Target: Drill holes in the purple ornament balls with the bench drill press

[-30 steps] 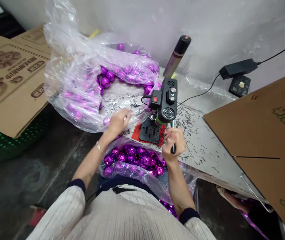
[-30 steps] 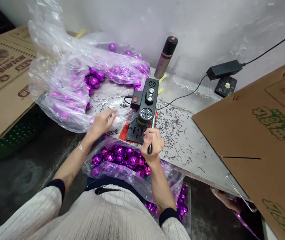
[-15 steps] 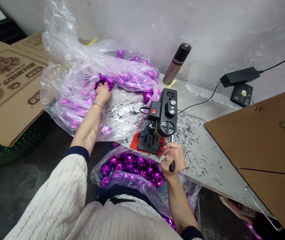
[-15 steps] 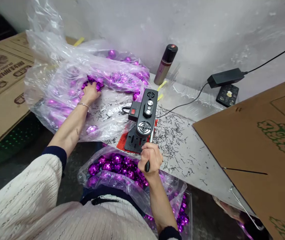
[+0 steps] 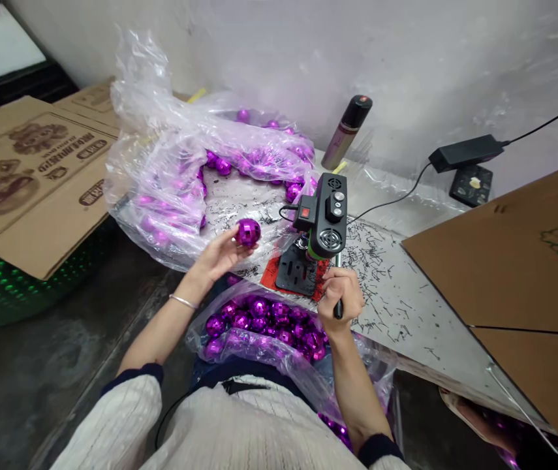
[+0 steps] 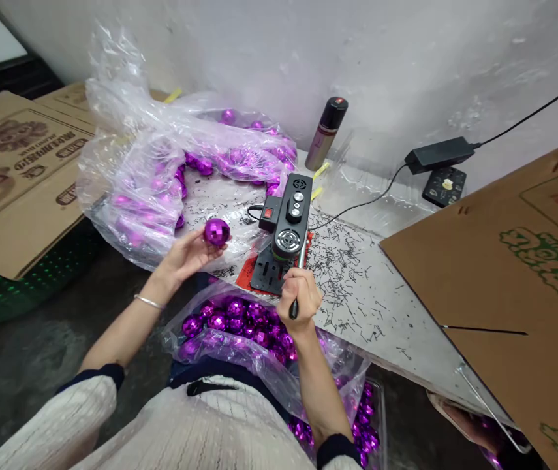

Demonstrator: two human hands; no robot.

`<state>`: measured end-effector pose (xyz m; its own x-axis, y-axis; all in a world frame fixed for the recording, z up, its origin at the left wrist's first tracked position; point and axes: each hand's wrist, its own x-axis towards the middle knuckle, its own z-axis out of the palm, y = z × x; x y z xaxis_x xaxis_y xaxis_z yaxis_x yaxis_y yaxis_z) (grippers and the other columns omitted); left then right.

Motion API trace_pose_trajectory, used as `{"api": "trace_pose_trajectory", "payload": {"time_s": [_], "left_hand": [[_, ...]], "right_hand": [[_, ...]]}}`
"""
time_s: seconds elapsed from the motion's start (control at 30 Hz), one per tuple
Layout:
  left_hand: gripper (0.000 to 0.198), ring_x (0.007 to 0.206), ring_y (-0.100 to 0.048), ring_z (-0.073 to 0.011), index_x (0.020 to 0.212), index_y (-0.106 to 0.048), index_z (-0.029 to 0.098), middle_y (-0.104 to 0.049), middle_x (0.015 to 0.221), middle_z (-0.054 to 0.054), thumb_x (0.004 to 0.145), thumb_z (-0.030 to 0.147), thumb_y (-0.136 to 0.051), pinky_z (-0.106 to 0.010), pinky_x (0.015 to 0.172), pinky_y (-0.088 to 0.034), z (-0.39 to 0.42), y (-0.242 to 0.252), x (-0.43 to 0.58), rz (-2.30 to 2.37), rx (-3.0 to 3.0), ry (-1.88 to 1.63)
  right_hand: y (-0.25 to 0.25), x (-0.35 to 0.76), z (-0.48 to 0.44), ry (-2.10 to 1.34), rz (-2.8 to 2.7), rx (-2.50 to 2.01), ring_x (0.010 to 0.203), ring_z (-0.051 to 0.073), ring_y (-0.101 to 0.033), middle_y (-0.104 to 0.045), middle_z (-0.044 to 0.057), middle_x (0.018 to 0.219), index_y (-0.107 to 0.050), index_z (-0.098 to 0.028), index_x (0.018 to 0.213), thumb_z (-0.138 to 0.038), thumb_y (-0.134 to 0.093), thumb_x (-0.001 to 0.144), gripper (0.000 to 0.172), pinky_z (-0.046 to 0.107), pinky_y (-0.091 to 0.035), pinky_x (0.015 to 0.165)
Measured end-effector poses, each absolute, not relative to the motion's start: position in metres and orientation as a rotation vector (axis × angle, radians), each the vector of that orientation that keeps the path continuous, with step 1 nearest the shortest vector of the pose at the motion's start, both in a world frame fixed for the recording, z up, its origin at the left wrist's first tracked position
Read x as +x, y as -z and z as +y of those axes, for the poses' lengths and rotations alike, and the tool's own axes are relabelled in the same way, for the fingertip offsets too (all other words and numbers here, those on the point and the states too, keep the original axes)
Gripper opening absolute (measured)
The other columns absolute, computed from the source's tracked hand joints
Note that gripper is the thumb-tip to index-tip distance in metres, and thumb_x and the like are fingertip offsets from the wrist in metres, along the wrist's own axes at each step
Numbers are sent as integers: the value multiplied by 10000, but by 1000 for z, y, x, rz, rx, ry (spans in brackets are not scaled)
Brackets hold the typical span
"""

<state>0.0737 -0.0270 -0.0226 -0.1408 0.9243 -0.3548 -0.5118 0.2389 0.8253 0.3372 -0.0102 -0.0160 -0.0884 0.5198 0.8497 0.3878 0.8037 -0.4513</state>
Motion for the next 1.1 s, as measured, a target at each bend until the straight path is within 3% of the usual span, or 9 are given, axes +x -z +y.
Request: {"api": "trace_pose_trajectory", "payload": {"time_s": [0.2, 0.33, 0.43, 0.73, 1.1], "left_hand": [[275, 920, -752, -203, 1089, -706, 163, -785, 1022, -90, 888, 351, -704, -364, 924, -618, -43, 68, 137, 1097, 281, -1382], [518, 1066, -728, -201, 1284, -642, 228, -751, 1200, -54, 809, 360, -798, -371, 1008, -570, -39, 84, 167, 1130, 340, -1498], [612, 1210, -673, -243, 1306, -632, 212, -712, 1297, -78, 771, 427, -836, -398, 1106, -498, -33, 93, 182, 1241, 622, -1528], [582, 1182, -668, -300, 1334, -611, 227, -711, 1289, -115, 842, 478, -796, -467, 1067, -478, -21, 115, 195, 1742, 1549, -1324], [711, 1307, -610, -327, 1461, -502, 199, -651, 1385, -176, 885, 556, -718, -507, 1106, -454, -10, 135, 196, 1588, 1842, -1341]], "right_hand": [[9, 337, -8, -132, -1698, -726, 654, 135, -588, -591, -3, 693, -503, -224, 710, -141, -435, 977, 288, 298, -438, 619], [-8, 334, -5, -180, -1641, -786, 620, 134, -572, -561, -10, 640, -480, -227, 665, -193, -430, 997, 338, 303, -430, 610], [-18, 331, -3, -216, -1609, -804, 594, 127, -550, -515, -22, 598, -458, -231, 641, -219, -422, 1011, 371, 298, -423, 599], [-14, 332, -5, -188, -1639, -775, 616, 124, -559, -536, -14, 622, -480, -223, 671, -191, -427, 1000, 336, 293, -439, 612], [-5, 335, -9, -164, -1661, -797, 653, 124, -576, -579, -5, 688, -509, -219, 717, -155, -427, 990, 292, 289, -438, 629]]}}
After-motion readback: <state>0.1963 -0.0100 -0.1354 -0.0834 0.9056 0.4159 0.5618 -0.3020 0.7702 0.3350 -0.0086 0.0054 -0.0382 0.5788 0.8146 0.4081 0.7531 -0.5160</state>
